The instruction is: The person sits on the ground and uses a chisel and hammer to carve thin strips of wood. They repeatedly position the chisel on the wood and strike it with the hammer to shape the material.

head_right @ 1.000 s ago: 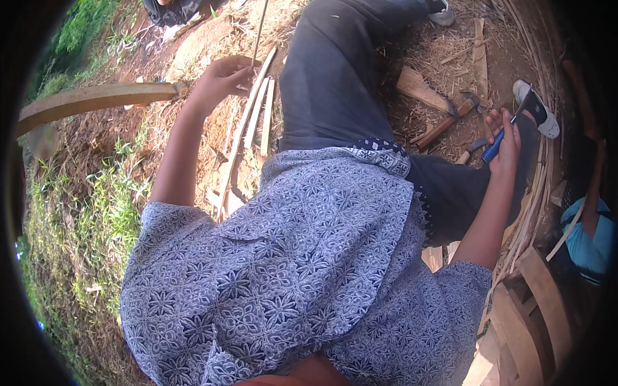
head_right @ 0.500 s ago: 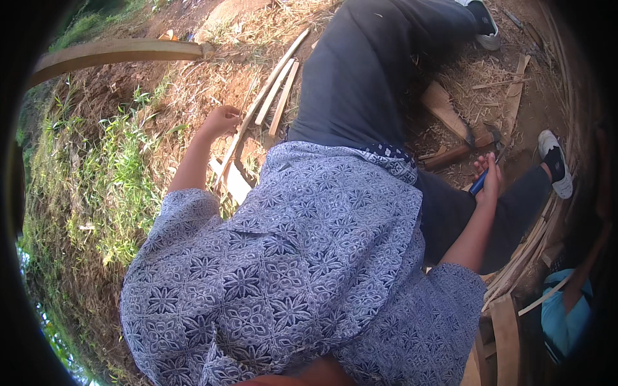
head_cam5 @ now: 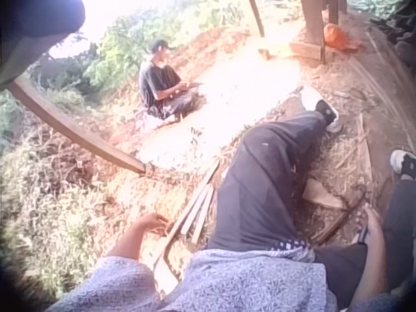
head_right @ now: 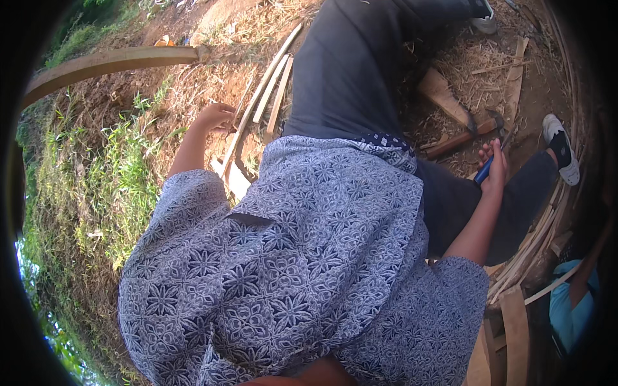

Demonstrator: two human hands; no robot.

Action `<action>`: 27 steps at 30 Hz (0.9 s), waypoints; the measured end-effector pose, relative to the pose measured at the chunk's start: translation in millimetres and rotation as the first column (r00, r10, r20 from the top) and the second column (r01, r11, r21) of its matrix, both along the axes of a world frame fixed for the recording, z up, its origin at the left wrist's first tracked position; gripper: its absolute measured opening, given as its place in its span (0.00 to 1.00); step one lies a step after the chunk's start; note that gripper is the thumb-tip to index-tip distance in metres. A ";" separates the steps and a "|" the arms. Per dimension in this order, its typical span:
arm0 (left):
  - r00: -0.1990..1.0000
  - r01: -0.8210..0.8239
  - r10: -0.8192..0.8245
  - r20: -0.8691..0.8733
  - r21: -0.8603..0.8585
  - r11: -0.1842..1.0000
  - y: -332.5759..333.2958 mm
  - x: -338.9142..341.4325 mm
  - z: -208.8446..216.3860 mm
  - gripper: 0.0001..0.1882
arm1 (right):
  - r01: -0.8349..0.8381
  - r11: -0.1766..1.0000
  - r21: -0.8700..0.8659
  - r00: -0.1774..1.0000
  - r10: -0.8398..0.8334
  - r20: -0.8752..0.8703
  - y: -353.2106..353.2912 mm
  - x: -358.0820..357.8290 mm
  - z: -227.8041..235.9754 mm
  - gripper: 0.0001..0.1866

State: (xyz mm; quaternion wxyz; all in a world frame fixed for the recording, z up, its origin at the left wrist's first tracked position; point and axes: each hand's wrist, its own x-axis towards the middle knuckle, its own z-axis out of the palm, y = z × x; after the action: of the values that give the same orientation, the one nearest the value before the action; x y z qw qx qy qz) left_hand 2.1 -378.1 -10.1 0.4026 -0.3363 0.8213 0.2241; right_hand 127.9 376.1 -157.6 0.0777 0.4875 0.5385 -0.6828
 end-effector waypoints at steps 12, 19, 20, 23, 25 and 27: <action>0.997 0.065 -0.065 -0.041 0.018 0.998 -8.6 6.7 -9.9 0.18 | 0.009 1.000 0.006 1.000 -0.009 0.016 -1.7 1.7 -3.0 0.18; 0.963 0.245 -0.253 -0.090 -0.084 0.966 -16.3 6.6 -26.6 0.15 | 0.002 1.000 0.004 0.999 -0.002 0.038 2.3 4.3 -11.2 0.22; 0.937 0.311 -0.323 -0.135 -0.101 0.945 -13.7 6.9 -27.2 0.16 | 0.002 1.000 -0.001 0.999 -0.002 0.040 1.7 3.7 -10.8 0.22; 0.850 0.452 -0.476 -0.225 -0.152 0.879 5.4 4.6 -26.5 0.18 | 0.001 1.000 -0.009 0.999 -0.001 0.040 0.4 3.0 -8.7 0.22; 0.814 0.502 -0.534 -0.228 -0.186 0.845 23.5 4.6 -29.2 0.18 | -0.006 1.000 -0.014 0.999 0.006 0.031 -1.2 2.4 -8.0 0.22; 0.811 0.516 -0.542 -0.218 -0.170 0.840 47.1 -0.6 -29.6 0.18 | 0.001 1.000 -0.012 0.999 -0.001 0.036 -1.0 3.8 -7.3 0.22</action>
State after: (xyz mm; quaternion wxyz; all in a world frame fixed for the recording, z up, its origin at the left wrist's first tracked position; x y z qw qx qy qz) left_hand 1.5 -331.0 -39.7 0.3211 -0.0826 0.9379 0.1022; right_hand 131.8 375.1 -164.9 0.0899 0.4996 0.5326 -0.6772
